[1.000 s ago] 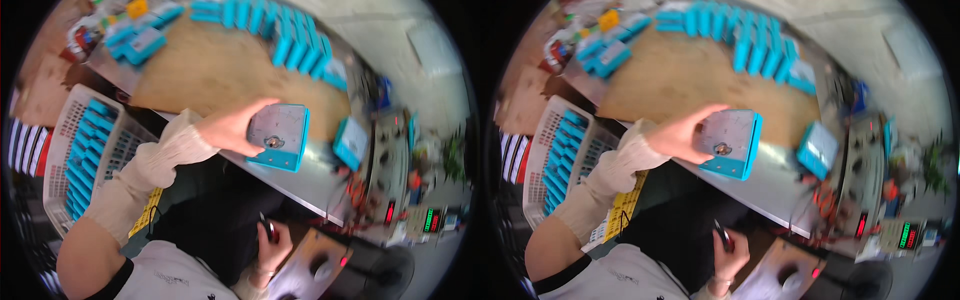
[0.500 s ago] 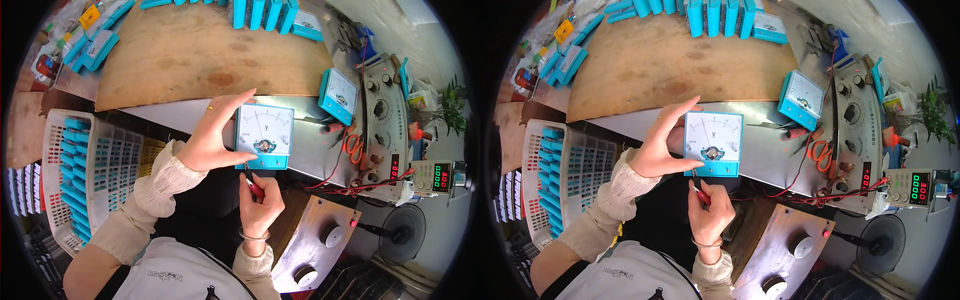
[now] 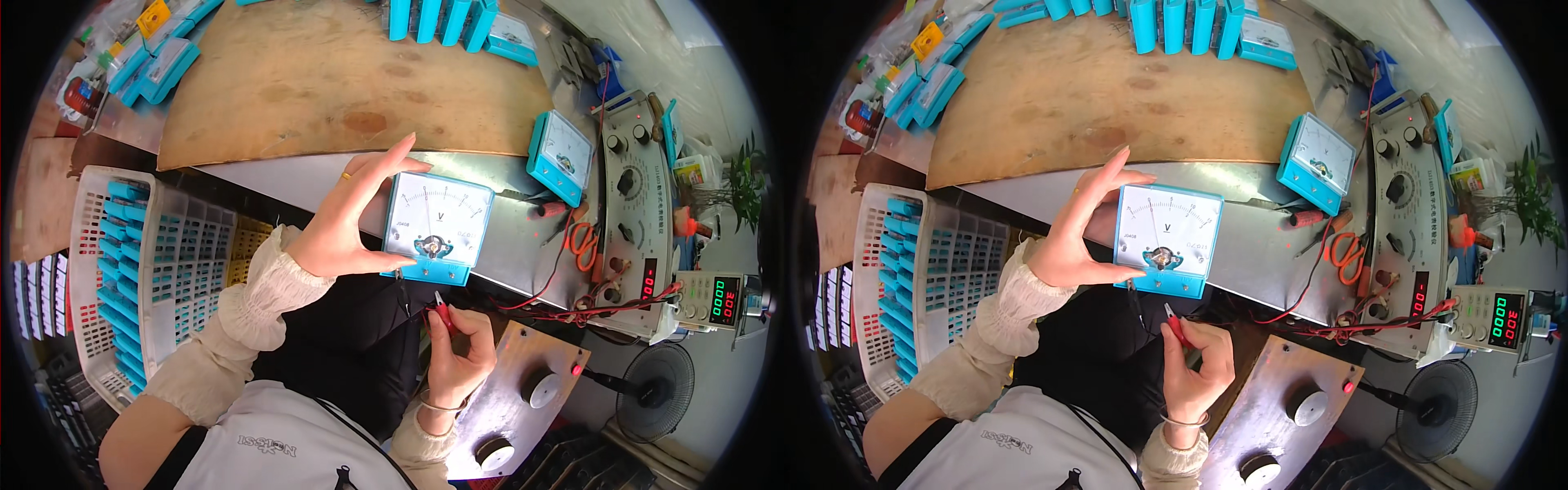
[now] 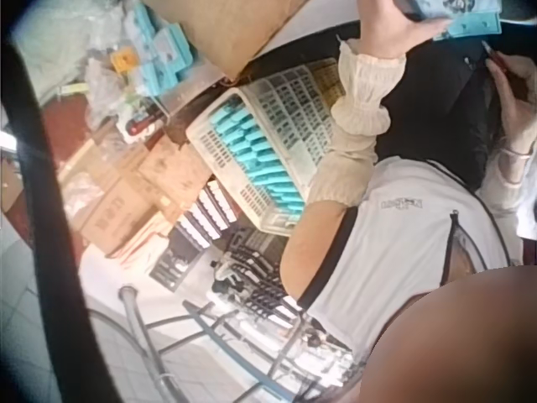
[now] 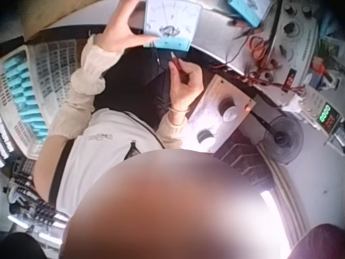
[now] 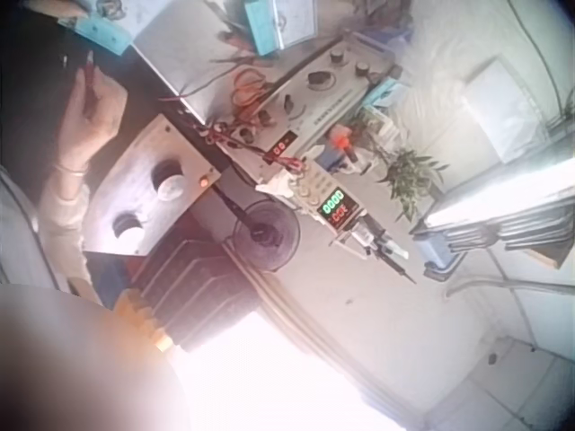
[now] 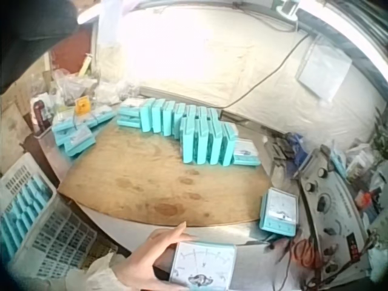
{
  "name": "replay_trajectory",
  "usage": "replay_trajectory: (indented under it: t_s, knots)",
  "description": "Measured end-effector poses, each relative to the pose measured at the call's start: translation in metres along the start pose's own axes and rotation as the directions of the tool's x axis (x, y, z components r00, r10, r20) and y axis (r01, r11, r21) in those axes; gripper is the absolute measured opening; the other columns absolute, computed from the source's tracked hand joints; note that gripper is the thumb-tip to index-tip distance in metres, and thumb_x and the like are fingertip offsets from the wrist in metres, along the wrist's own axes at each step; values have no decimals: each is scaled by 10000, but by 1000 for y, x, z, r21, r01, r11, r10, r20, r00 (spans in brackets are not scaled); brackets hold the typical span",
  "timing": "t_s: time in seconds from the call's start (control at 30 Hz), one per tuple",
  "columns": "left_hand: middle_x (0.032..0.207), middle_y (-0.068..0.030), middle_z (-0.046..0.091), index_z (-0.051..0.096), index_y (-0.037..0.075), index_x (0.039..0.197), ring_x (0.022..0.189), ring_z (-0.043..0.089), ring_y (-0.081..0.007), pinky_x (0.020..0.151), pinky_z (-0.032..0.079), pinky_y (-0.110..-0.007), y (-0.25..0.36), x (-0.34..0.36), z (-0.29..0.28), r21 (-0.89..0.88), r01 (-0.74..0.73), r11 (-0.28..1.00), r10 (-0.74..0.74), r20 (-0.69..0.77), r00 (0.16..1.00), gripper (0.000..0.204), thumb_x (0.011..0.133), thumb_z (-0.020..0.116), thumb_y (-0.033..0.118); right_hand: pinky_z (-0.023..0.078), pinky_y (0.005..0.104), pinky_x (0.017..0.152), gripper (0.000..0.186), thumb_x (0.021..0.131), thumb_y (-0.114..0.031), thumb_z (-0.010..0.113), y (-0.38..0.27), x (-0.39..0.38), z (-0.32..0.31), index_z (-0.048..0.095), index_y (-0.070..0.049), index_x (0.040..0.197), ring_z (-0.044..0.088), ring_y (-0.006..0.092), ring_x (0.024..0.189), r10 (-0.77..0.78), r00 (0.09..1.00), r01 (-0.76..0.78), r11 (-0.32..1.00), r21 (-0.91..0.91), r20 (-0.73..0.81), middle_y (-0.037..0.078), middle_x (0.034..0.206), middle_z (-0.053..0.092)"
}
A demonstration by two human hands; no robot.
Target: The recorder tests a series of analog voltmeters by placing them on a testing jig and connecting them to power supply probes.
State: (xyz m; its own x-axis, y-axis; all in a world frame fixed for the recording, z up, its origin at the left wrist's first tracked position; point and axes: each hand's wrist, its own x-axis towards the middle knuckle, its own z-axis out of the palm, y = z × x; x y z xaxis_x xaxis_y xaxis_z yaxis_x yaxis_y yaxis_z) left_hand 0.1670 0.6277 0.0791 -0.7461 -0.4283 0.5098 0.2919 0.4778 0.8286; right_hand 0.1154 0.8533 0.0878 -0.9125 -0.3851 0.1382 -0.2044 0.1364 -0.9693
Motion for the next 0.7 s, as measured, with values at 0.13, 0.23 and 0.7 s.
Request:
replay_trajectory:
  t_s: [0.13, 0.23, 0.7]
  knots:
    - [1393, -102, 573, 258, 73, 1581, 1288, 460, -298, 1115, 344, -428, -1, 2, 3, -47, 28, 999, -26, 23, 999, 1154, 625, 902, 129, 512, 288, 685, 234, 727, 72, 827, -5, 6, -1, 666, -11, 875, 629, 200, 734, -180, 983, 182, 956, -231, 30, 97, 855, 692]
    - [1393, -98, 569, 252, 75, 1584, 1280, 465, -293, 1091, 376, -419, -1, 3, 7, -69, 46, 997, -44, 39, 998, 1172, 611, 906, 110, 495, 308, 643, 224, 717, 67, 832, -9, 12, 3, 675, -18, 852, 623, 219, 707, -275, 959, 282, 904, -320, 68, 89, 808, 685]
    - [1408, -118, 544, 221, 86, 1596, 1259, 490, -276, 1025, 446, -393, -2, 3, -3, -124, 124, 984, -108, 130, 986, 1215, 606, 924, 121, 531, 282, 627, 281, 734, 22, 853, -2, 3, 18, 662, 9, 940, 644, 193, 700, -180, 979, 198, 957, -214, 98, 119, 866, 695]
